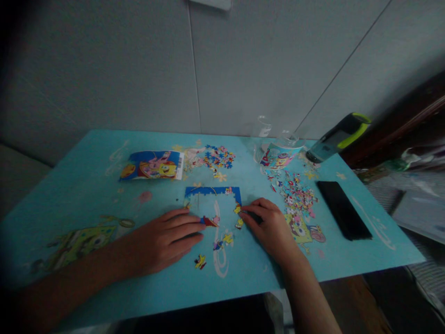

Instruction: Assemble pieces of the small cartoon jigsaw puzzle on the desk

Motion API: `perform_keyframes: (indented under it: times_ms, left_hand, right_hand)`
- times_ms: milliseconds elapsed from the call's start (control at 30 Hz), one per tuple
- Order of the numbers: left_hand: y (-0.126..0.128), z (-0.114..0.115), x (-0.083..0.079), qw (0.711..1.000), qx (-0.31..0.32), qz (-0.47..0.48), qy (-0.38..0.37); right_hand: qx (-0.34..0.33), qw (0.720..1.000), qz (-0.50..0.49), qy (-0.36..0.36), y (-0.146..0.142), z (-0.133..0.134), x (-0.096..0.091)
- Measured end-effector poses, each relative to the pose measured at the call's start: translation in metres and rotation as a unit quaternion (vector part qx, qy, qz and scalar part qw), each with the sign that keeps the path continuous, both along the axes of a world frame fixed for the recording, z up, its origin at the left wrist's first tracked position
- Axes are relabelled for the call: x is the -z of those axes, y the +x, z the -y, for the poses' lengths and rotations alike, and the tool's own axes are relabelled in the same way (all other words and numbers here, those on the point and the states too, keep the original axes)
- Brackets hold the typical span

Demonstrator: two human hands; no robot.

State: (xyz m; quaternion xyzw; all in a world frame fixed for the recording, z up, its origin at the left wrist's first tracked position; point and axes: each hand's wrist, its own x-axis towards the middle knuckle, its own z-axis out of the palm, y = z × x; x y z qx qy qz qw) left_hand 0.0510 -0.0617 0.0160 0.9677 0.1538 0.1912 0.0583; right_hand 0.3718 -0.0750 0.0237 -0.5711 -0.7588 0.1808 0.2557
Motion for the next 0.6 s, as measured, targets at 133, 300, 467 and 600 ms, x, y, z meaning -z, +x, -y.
perform_keyframes:
  times_ms: [133,300,467,600]
  left_hand:
    - [0.0004,-0.0008,-0.0006,1.0,0.004,0.007,-0.005]
    - [-0.0005,-0.0008,0.0005,1.0,0.003,0.005,0.002]
    - [-0.0011,-0.0007,0.0005,1.0,0.001,-0.01,0.007]
    - [-0.0003,-0.0007,-0.0005,1.0,0.004,-0.01,0.003]
  right_hand:
    - [-0.009,1.0,0.013,0.02,0.0004,0.0002,0.0028]
    - [-0.023,0.999,0.026,0.023,0.0001,-0.0011,0.002]
    - [-0.027,0.999,0.033,0.016,0.0014,-0.0029,0.0025]
    - [-0.019,0.999,0.043,0.016,0.0022,-0.0033,0.004]
